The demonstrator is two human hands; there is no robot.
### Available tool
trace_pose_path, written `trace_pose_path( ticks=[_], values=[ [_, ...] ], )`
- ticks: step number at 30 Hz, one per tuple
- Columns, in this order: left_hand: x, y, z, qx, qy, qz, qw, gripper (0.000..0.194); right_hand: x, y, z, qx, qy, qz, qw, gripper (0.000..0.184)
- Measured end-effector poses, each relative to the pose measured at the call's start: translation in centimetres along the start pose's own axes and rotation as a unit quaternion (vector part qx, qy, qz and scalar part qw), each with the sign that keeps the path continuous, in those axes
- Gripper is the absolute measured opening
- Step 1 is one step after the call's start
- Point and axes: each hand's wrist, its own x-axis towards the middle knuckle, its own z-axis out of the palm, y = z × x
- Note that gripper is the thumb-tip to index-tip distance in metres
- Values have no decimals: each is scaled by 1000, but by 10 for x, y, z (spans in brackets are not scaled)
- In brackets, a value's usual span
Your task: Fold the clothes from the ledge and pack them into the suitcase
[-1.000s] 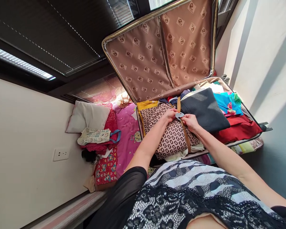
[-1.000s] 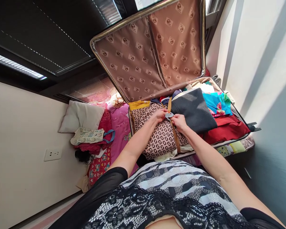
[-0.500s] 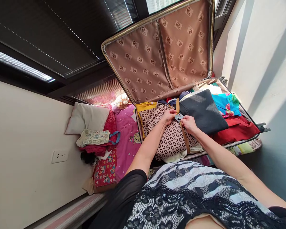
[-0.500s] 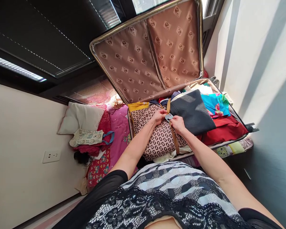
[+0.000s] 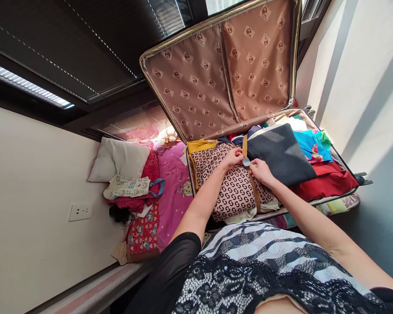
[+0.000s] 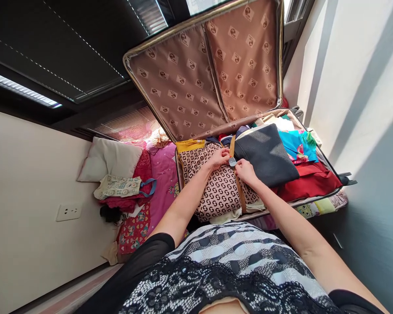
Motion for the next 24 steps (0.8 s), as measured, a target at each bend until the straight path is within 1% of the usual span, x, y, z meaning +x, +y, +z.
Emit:
trace_pose_path(
  ticks=[1,2,3,4,5,6,7,8,9,11,13,15,16,18,20,21,23,24],
  values=[
    [-2,0,4,54,18,29,998,23,-7,1,3,-78,15,-44,996,14],
    [-5,-1,8,117,43,66,990,25,-15,2,7,-170,31,-97,980,24],
    [-8,-3,13,185,72,107,974,29,-24,3,11,-264,44,-151,952,34],
    [-12,-4,17,255,105,147,950,33,-35,4,13,-347,52,-196,915,41],
    [-17,-4,22,322,138,179,919,37,-45,5,14,-411,54,-226,882,45],
    [-22,-4,27,382,165,200,887,41,-54,4,13,-459,54,-244,852,47],
    [-28,-2,31,436,181,209,856,44,-62,2,8,-493,56,-258,829,47],
    [-36,2,34,482,184,214,830,46,-67,-2,0,-512,61,-274,812,46],
    [-44,7,36,521,174,218,807,48,-71,-6,-10,-519,69,-293,800,46],
    [-67,17,36,580,128,234,770,54,-70,-16,-36,-513,96,-335,784,48],
    [-95,23,29,619,85,249,740,63,-62,-21,-59,-506,121,-356,777,54],
    [-125,16,19,642,55,240,726,75,-51,-15,-72,-511,120,-346,778,59],
    [-138,6,12,649,41,224,726,83,-45,-7,-74,-518,107,-333,781,61],
    [-156,-24,2,654,7,177,735,94,-35,14,-71,-530,70,-303,789,62],
    [-162,-59,-5,648,-28,131,750,97,-28,35,-63,-537,44,-278,796,62],
    [-161,-76,-6,643,-34,117,756,97,-25,44,-60,-537,39,-271,798,61],
    [-155,-99,-6,632,-32,105,767,98,-23,53,-56,-535,41,-266,801,61],
    [-151,-105,-5,628,-29,107,771,98,-22,55,-55,-534,43,-265,802,60]
  ],
)
